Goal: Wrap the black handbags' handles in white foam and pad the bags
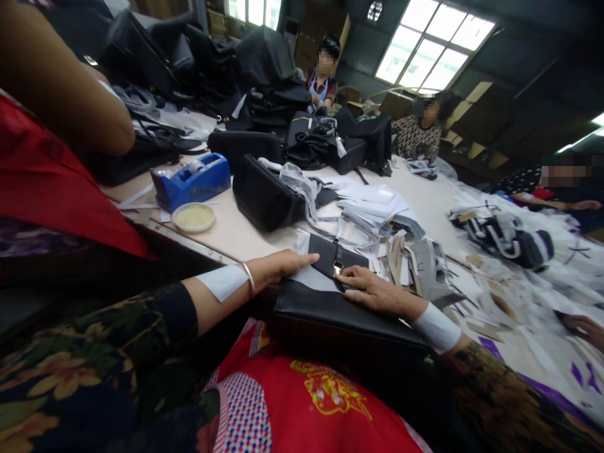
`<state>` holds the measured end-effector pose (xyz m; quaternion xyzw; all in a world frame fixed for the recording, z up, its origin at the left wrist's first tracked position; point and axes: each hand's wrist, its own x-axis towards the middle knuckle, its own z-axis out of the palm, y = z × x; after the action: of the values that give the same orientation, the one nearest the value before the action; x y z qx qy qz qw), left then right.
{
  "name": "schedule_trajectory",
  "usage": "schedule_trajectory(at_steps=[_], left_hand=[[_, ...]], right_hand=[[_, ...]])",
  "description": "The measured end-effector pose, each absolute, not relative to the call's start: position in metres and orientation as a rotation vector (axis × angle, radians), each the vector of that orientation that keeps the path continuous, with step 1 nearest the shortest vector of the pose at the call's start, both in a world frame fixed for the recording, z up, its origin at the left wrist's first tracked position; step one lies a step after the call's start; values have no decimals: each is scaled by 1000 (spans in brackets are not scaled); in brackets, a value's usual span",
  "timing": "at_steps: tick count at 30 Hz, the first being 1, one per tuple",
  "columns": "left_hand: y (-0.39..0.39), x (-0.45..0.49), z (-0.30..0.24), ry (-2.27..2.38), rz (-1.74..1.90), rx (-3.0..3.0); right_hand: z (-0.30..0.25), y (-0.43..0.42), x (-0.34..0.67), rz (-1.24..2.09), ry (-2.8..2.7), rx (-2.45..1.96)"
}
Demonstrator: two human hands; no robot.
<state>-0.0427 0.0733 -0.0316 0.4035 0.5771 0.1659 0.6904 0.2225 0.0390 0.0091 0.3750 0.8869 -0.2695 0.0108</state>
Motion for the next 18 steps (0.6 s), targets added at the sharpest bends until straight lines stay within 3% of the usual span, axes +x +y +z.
schedule_trajectory(at_steps=[9, 18], left_hand=[[69, -26, -29, 1098, 298, 668], [25, -18, -19, 1089, 501, 769]], right_hand=[[3, 16, 223, -720, 2891, 1182], [-1, -25, 225, -561, 2986, 1342]])
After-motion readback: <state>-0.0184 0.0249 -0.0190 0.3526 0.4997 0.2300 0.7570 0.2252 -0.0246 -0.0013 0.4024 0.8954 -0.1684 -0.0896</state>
